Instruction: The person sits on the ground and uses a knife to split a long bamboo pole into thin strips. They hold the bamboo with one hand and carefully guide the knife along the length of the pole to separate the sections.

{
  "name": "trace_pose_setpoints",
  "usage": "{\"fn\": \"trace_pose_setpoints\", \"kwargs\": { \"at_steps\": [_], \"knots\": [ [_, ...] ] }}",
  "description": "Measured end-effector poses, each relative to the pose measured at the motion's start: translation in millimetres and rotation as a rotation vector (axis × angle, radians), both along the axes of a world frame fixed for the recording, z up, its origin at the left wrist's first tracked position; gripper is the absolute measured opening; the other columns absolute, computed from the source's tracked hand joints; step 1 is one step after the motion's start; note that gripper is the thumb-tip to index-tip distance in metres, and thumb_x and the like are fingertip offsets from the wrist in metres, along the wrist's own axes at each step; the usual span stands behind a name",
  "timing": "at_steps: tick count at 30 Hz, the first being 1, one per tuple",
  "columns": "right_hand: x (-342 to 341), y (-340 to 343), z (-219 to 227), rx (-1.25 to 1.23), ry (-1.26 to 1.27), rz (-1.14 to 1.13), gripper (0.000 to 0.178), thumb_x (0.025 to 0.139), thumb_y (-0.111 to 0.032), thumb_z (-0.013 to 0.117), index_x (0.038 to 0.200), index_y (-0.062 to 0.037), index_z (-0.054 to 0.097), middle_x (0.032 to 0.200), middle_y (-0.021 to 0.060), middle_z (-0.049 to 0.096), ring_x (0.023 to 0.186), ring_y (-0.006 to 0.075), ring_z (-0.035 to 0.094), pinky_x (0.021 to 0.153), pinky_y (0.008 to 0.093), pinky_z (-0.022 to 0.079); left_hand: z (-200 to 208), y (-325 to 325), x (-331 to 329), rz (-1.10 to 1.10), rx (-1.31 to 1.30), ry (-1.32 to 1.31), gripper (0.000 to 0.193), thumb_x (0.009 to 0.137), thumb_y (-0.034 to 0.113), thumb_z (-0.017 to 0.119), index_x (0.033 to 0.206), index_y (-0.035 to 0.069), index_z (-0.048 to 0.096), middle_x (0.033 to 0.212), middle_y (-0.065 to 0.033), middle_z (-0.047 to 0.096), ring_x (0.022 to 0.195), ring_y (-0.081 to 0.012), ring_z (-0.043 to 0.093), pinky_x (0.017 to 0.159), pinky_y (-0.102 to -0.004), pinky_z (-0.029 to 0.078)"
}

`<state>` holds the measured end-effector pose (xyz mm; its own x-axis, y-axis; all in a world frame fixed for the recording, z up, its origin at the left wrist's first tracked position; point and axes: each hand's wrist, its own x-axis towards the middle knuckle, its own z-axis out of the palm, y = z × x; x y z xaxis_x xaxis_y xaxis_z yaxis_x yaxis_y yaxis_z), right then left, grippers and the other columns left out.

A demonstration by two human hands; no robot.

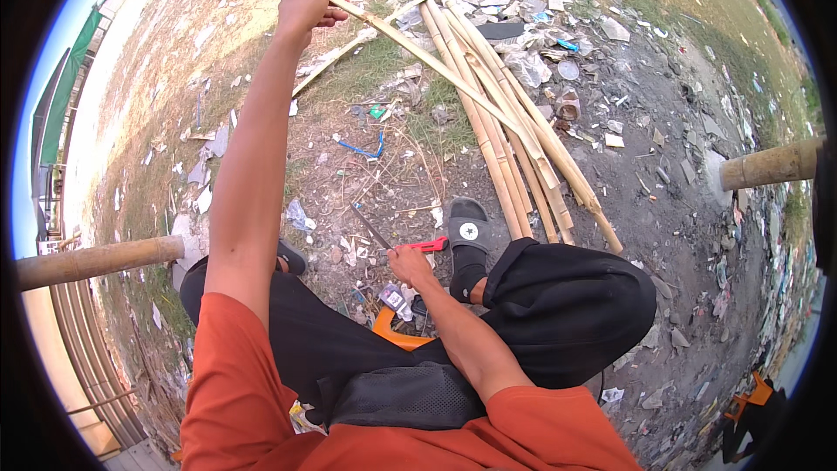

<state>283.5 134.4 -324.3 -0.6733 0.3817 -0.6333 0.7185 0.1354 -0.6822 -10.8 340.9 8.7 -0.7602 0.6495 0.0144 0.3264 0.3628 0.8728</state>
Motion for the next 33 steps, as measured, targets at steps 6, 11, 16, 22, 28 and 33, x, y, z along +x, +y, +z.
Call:
{"fn": "trace_pose_setpoints", "kwargs": {
  "at_steps": [6, 11, 16, 22, 28, 33],
  "knots": [
    [1, 11, 26, -0.062, -0.054, -0.030, 0.048, 0.093, -0.039, 0.041, 0.101, 0.0025, 0.064, 0.098, 0.0279, 0.064, 0.096, 0.0435, 0.061, 0.088, 0.0495, 0.047, -134, 95, 25, -0.077, -0.214, -0.063, 0.027, 0.091, 0.015, 0.057, 0.093, -0.012, 0.059, 0.069, -0.0183, 0.066, 0.052, -0.0183, 0.064, 0.046, -0.0306, 0.053],
    [3, 26, 30, -0.177, -0.127, -0.033, 0.046, 0.093, -0.040, 0.042, 0.104, -0.0010, 0.064, 0.106, 0.0291, 0.062, 0.104, 0.0432, 0.058, 0.093, 0.0491, 0.045, -212, 113, 112, 0.040, -0.393, 0.077, 0.065, 0.090, 0.018, 0.060, 0.140, -0.001, 0.023, 0.108, -0.0277, 0.057, 0.082, -0.0293, 0.065, 0.070, -0.0417, 0.054],
    [5, 19, 16, -0.150, -0.125, -0.075, 0.046, 0.091, -0.040, 0.046, 0.108, -0.0020, 0.064, 0.109, 0.0286, 0.061, 0.102, 0.0415, 0.060, 0.092, 0.0484, 0.046, -265, 99, 202, -0.624, -0.353, 0.597, 0.066, 0.080, 0.008, 0.062, 0.141, 0.020, 0.040, 0.137, -0.0226, 0.040, 0.125, -0.0360, 0.042, 0.097, -0.0473, 0.039],
    [17, 7, 7, -0.072, 0.178, -0.211, 0.051, 0.087, -0.046, 0.045, 0.112, -0.0043, 0.062, 0.118, 0.0264, 0.058, 0.108, 0.0413, 0.057, 0.091, 0.0491, 0.046, -333, 73, 285, -1.050, -0.449, 1.048, 0.052, 0.083, 0.013, 0.057, 0.134, 0.020, 0.050, 0.136, -0.0135, 0.045, 0.129, -0.0279, 0.040, 0.097, -0.0450, 0.038],
    [9, 17, 7, -0.143, -0.049, -0.061, 0.048, 0.090, -0.041, 0.044, 0.112, -0.0027, 0.063, 0.119, 0.0266, 0.058, 0.109, 0.0406, 0.057, 0.093, 0.0491, 0.045, -281, 82, 259, -1.022, -0.030, 1.125, 0.023, 0.086, 0.018, 0.056, 0.108, 0.014, 0.058, 0.099, -0.0052, 0.055, 0.096, -0.0202, 0.056, 0.077, -0.0375, 0.045],
    [10, 24, 17, -0.131, -0.158, -0.016, 0.048, 0.091, -0.042, 0.044, 0.112, -0.0027, 0.062, 0.113, 0.0272, 0.060, 0.109, 0.0405, 0.057, 0.094, 0.0497, 0.044, -117, 161, 232, -0.557, 0.580, 1.209, 0.008, 0.092, 0.017, 0.054, 0.090, 0.010, 0.053, 0.078, -0.0016, 0.055, 0.060, -0.0113, 0.052, 0.061, -0.0306, 0.042]
  ]
}}
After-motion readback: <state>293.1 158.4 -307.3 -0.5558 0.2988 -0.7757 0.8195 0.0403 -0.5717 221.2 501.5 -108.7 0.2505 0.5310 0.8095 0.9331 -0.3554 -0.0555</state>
